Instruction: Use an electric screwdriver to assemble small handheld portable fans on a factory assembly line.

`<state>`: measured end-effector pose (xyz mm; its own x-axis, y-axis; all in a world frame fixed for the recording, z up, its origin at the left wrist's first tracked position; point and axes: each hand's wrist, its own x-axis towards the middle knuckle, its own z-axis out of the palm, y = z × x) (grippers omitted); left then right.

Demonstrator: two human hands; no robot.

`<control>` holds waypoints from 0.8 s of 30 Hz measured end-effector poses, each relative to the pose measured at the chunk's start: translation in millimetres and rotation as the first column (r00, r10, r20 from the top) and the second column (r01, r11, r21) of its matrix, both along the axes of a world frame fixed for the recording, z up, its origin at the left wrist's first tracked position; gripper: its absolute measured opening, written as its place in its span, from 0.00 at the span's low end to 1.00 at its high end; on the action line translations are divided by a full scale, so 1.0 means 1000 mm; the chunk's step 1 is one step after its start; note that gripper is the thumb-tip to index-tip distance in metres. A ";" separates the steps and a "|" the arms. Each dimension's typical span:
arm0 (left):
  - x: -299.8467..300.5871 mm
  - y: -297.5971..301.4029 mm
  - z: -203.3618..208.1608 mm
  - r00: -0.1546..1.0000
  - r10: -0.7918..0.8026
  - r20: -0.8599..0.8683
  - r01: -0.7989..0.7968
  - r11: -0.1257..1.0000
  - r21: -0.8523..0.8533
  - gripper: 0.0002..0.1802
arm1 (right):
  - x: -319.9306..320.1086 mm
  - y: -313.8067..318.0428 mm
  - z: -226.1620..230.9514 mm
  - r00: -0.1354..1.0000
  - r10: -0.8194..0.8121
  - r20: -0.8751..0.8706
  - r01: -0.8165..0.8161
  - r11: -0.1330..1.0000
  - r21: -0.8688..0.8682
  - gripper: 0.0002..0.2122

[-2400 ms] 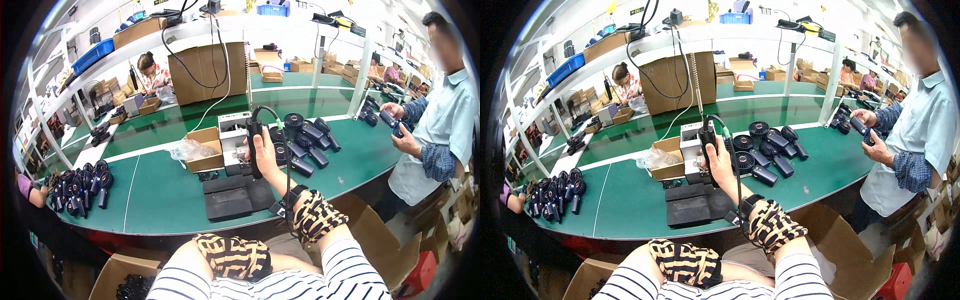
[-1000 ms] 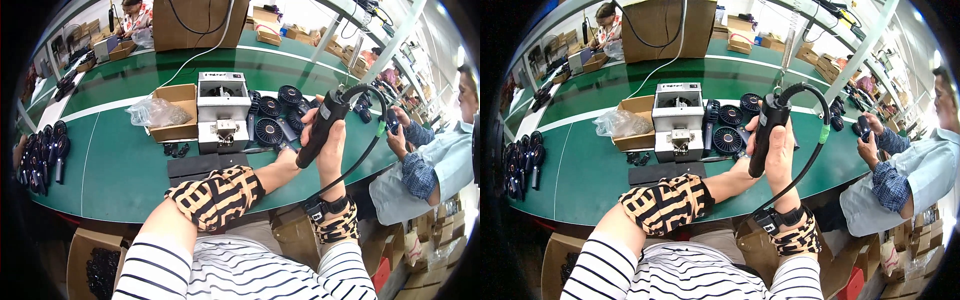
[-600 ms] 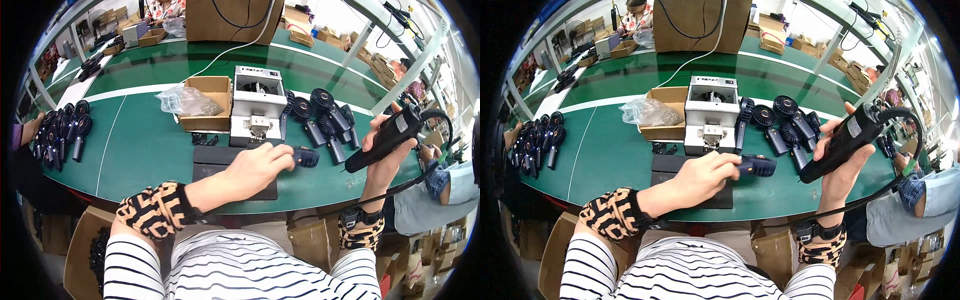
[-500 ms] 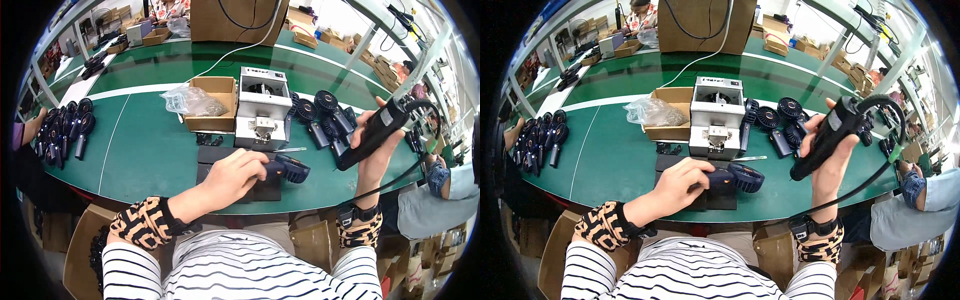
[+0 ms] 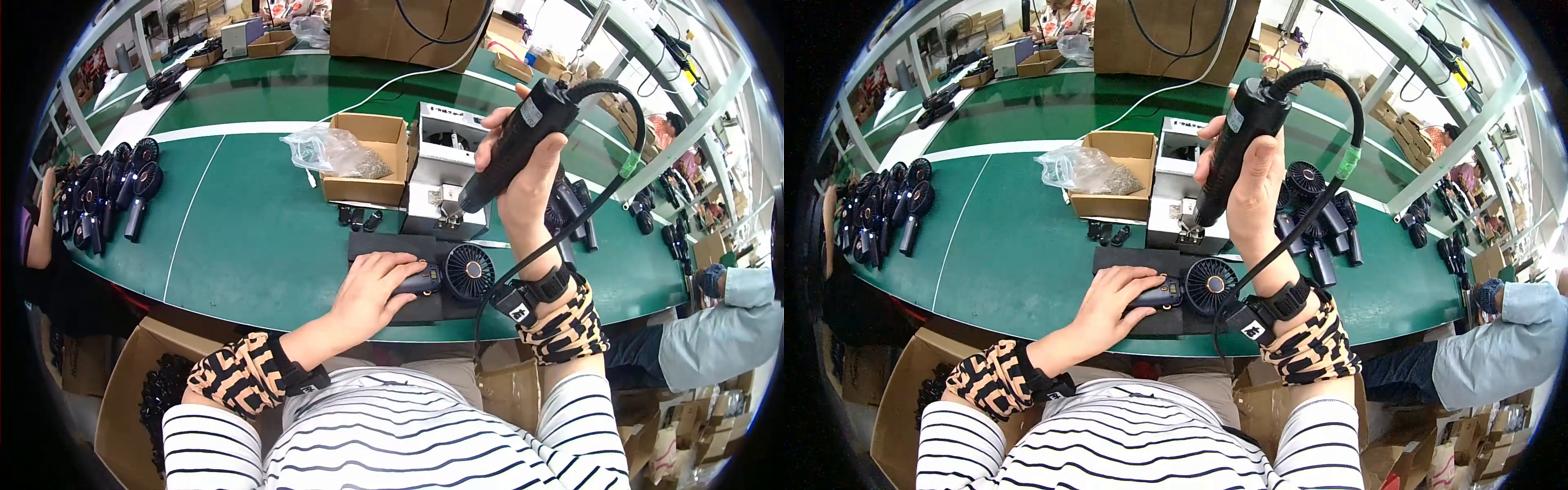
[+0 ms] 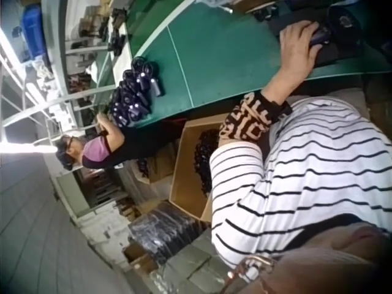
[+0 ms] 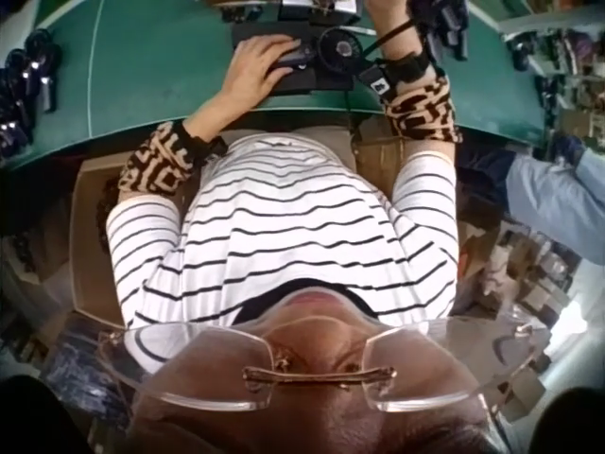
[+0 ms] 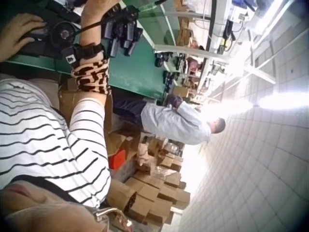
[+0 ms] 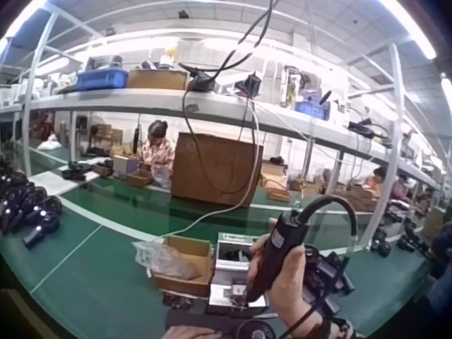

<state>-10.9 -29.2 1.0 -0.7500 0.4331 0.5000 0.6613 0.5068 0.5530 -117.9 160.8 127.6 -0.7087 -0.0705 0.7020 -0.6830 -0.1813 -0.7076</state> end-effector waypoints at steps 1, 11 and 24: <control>0.001 0.001 0.001 1.000 0.001 0.000 -0.001 1.000 0.003 0.26 | -0.002 -0.002 -0.001 1.000 -0.007 0.004 0.007 1.000 0.003 0.43; 0.002 0.006 0.003 0.995 0.093 0.042 -0.092 0.995 -0.026 0.25 | -0.002 -0.015 -0.008 0.999 -0.043 0.012 0.043 0.999 -0.029 0.44; -0.004 0.016 -0.004 0.989 0.148 0.012 -0.145 0.980 -0.133 0.27 | 0.010 -0.008 -0.014 0.998 0.019 0.052 -0.018 0.999 -0.027 0.43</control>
<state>-14.7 -13.0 -2.8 -0.8204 0.3786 0.4285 0.5629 0.6664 0.4889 -107.6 153.2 113.4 -0.7430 -0.0662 0.6660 -0.6416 -0.2126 -0.7370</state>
